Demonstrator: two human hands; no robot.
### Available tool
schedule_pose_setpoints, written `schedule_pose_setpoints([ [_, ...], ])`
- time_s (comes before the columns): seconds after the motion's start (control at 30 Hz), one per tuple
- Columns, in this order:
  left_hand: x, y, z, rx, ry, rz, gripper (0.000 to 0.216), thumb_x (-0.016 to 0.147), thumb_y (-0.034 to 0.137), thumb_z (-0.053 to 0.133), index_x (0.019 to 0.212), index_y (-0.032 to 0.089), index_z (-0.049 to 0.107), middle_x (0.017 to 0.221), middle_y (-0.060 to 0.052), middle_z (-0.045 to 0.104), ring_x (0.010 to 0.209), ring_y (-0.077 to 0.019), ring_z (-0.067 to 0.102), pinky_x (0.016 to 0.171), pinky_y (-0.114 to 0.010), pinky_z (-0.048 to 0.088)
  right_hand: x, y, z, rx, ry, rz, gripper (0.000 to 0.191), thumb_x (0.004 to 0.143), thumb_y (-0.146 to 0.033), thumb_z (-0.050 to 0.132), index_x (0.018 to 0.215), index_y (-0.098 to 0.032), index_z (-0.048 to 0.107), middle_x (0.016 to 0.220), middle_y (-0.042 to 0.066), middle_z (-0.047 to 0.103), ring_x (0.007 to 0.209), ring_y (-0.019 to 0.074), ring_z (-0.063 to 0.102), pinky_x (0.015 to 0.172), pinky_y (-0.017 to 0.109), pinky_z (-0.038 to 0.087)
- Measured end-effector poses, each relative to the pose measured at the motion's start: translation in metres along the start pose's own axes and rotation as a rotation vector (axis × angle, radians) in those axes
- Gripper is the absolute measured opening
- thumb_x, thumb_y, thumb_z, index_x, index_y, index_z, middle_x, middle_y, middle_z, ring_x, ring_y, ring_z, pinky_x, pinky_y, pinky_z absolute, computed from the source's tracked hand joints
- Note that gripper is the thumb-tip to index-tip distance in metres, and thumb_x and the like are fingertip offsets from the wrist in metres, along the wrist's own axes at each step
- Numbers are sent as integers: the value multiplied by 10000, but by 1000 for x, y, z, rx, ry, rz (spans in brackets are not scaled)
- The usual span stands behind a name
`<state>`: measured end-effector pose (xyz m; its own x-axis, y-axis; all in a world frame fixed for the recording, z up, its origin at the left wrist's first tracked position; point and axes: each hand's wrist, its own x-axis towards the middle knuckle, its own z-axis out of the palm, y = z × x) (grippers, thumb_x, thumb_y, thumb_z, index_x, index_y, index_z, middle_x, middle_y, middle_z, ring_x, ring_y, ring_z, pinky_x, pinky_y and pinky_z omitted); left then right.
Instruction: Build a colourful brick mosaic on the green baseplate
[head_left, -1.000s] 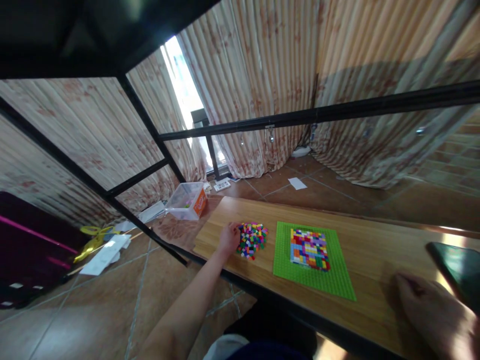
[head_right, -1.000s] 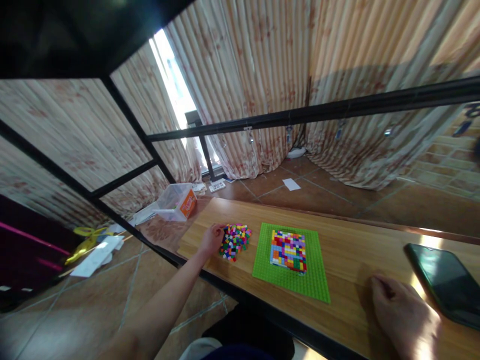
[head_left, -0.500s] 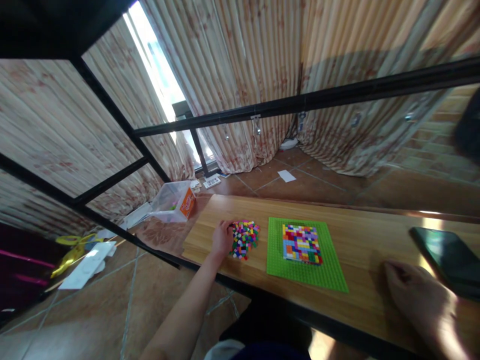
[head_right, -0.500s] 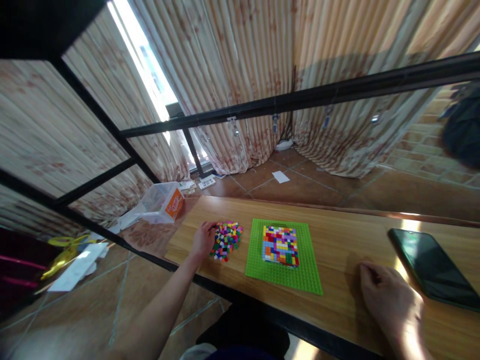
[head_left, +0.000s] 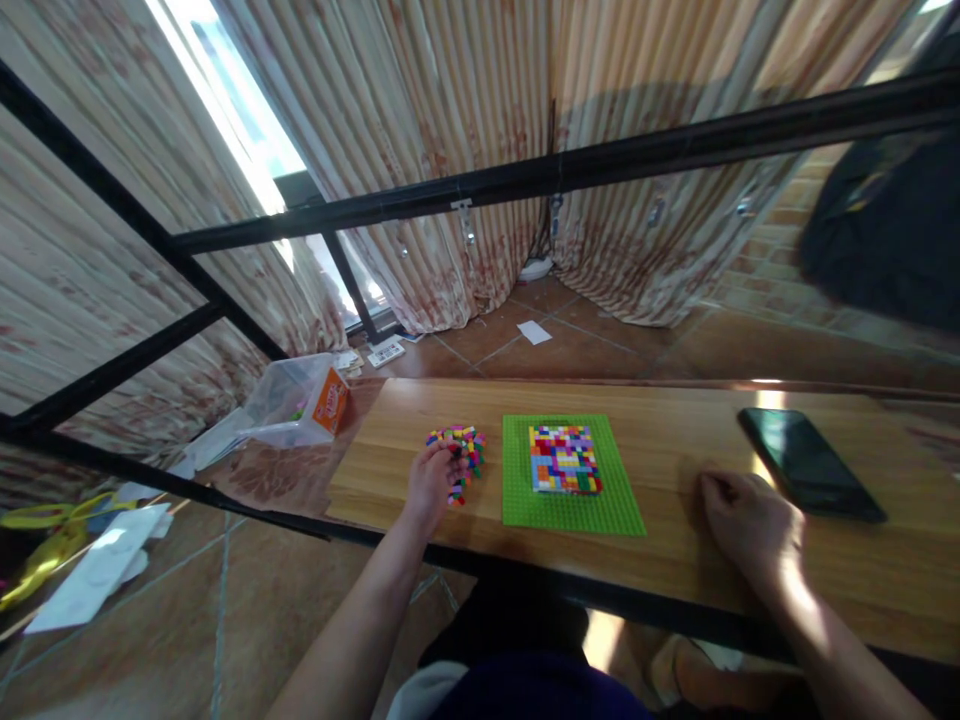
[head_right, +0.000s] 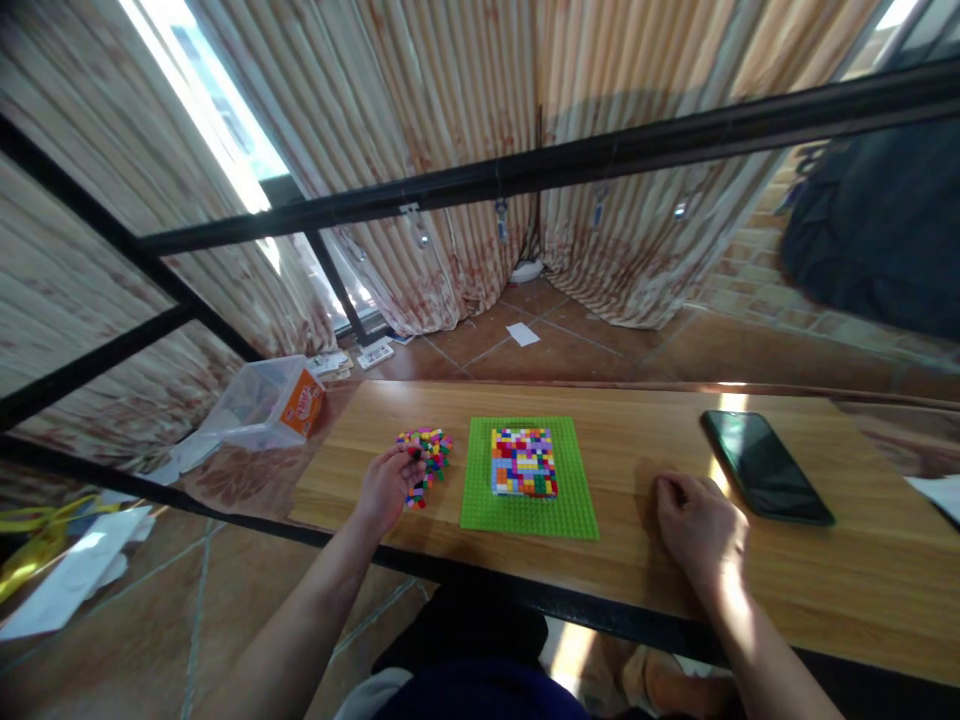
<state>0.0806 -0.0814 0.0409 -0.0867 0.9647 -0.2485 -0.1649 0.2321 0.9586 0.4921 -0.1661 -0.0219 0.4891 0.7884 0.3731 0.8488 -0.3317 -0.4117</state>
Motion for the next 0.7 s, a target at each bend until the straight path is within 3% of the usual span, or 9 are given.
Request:
schedule_pose_setpoints([
  [0.13, -15, 3, 19, -281, -39, -281, 128, 809, 72, 563, 835, 150, 661, 818, -50, 723, 675, -89, 678, 695, -204, 565, 0, 0, 2, -17, 34, -24, 358, 868, -393, 491, 915, -165, 763, 876, 115, 708, 723, 218, 587, 601, 328, 387],
  [0.27, -25, 6, 31, -395, -35, -330, 100, 853, 79, 593, 851, 118, 684, 861, -77, 729, 701, -90, 684, 675, -182, 561, -1, 3, 4, -23, 51, -30, 335, 881, -386, 514, 901, -157, 758, 884, 112, 703, 699, 203, 571, 598, 322, 377],
  [0.37, -29, 5, 33, -382, -55, -304, 60, 833, 138, 690, 881, 107, 706, 832, -61, 718, 636, -64, 638, 599, -153, 520, -1, 4, 4, -18, 50, -41, 317, 884, -379, 526, 904, -161, 756, 887, 105, 700, 695, 193, 564, 595, 316, 372],
  [0.5, -31, -3, 38, -252, -87, -207, 161, 737, 210, 791, 839, 114, 712, 716, -10, 673, 532, -31, 532, 511, -129, 423, -1, 4, 4, -17, 54, -43, 304, 881, -373, 530, 882, -168, 754, 863, 97, 696, 692, 190, 561, 590, 312, 364],
  [0.7, -22, -18, 47, 150, -79, 46, 138, 813, 278, 649, 771, 149, 677, 531, 50, 545, 449, -69, 466, 468, -177, 360, -1, 2, 5, -32, 60, -41, 309, 888, -371, 525, 887, -164, 753, 860, 97, 698, 699, 186, 564, 596, 304, 361],
])
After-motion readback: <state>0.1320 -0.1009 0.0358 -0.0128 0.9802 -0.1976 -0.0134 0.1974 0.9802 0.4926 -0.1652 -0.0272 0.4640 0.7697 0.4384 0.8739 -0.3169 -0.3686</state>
